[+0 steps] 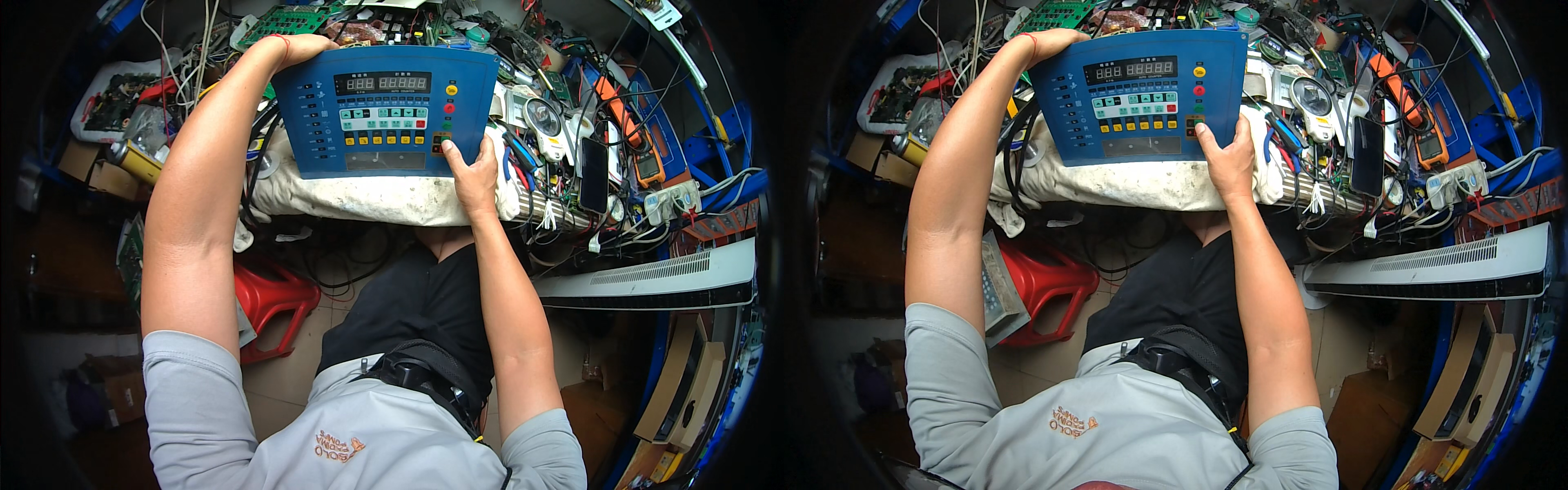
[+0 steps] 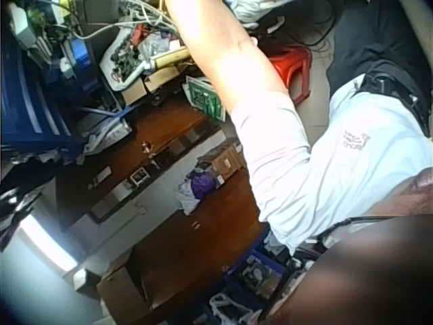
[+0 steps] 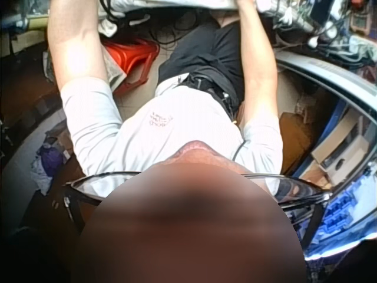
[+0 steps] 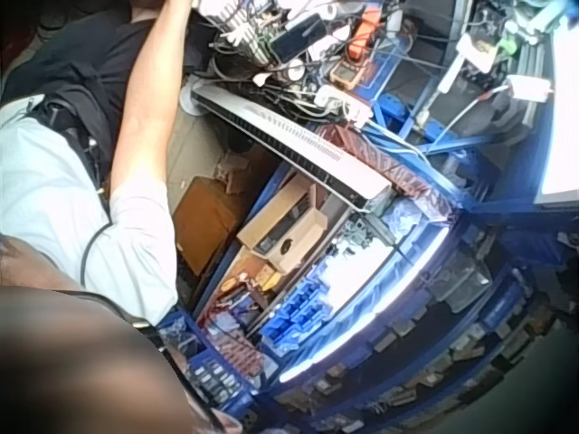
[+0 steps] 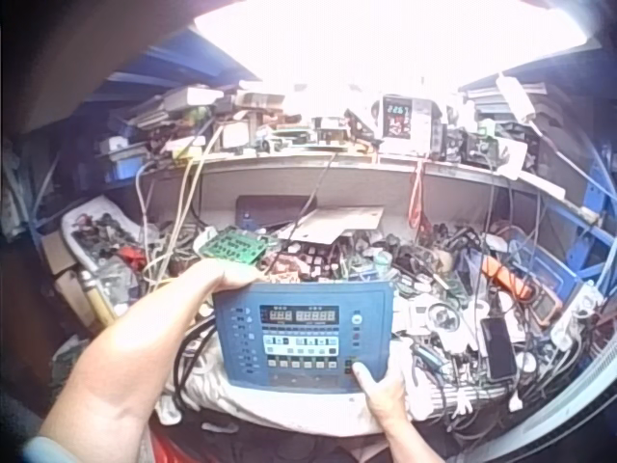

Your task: The person operates a blue industrial control panel, pressing buttons and observing the digital display. They then use a yellow multimeter to measure voltage on a green circuit board, placing probes on test points and reading the display.

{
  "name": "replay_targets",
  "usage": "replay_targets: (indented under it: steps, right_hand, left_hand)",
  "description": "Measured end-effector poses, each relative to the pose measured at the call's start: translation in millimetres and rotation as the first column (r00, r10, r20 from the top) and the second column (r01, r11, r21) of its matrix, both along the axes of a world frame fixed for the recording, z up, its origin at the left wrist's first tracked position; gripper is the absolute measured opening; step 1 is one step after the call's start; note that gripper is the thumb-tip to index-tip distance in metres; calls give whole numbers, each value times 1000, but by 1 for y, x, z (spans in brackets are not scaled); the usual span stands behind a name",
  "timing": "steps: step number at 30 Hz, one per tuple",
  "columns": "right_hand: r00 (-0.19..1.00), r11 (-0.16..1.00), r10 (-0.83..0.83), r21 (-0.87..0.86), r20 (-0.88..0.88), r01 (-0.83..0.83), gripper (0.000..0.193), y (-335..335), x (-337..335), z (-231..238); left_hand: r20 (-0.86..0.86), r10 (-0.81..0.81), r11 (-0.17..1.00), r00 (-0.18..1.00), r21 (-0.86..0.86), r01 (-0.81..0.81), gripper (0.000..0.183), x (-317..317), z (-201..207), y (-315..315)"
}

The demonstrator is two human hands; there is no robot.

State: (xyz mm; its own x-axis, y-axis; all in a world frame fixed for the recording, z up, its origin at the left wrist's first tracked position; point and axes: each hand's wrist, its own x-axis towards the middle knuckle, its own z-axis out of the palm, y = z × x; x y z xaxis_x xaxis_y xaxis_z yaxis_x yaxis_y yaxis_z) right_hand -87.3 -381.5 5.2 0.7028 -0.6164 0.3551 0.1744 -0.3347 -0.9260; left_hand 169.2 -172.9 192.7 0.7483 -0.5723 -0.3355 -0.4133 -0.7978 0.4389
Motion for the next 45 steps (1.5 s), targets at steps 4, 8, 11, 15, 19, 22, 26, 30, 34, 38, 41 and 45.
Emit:
replay_targets:
  steps: [4, 8, 11, 15, 19, 22, 26, 30, 34, 38, 41, 45]
  right_hand:
    - [1000, 1000, -3, -5, -10, 3, 52, 0, 0, 0]
    - [1000, 1000, -3, -9, -1, 3, 52, 0, 0, -1]
    - [1000, 1000, -7, -12, -3, 7, 52, 0, 0, -1]
    - [1000, 1000, -7, -10, -18, 7, 52, 0, -1, 0]
    - [1000, 1000, -7, -12, -14, 7, 53, 0, -1, 1]
    - [1000, 1000, -9, -12, -16, 9, 53, 0, -1, 1]
    - [1000, 1000, -6, -17, -12, 5, 53, 0, -1, 1]
    - [1000, 1000, -3, -11, -10, 3, 53, 0, -1, 0]
    - [1000, 1000, -5, -6, -14, 5, 53, -1, 0, -2]
    - [1000, 1000, -7, -6, -15, 7, 53, -1, 1, -3]
    - [1000, 1000, -6, -9, -11, 6, 53, -2, 1, -3]
    - [1000, 1000, -15, -18, -20, 14, 53, -2, 1, -3]
  left_hand:
    - [17, 8, 1000, 1000, 0, -8, 45, -2, 0, 0]
    - [22, 6, 1000, 1000, 0, -6, 45, -1, -1, 0]
    - [23, 13, 1000, 1000, 0, -13, 44, 1, -2, 0]
    - [2, 23, 1000, 1000, -15, -23, 44, 3, -3, 1]
    - [4, 44, 999, 999, -27, -44, 44, 3, -3, 0]
    - [12, 9, 1000, 1000, -6, -9, 45, 2, -2, 0]
    - [15, 10, 1000, 1000, -1, -10, 44, 0, -1, 0]
    - [5, 6, 1000, 1000, -12, -6, 44, -2, 0, 0]
    - [13, 15, 1000, 1000, -5, -15, 45, -4, 1, 0]
    - [22, 8, 1000, 1000, 2, -8, 44, -3, 1, 0]
    - [30, 9, 1000, 1000, 5, -9, 45, -1, -1, 0]
    - [43, 15, 1000, 999, 2, -15, 45, 2, -3, 0]
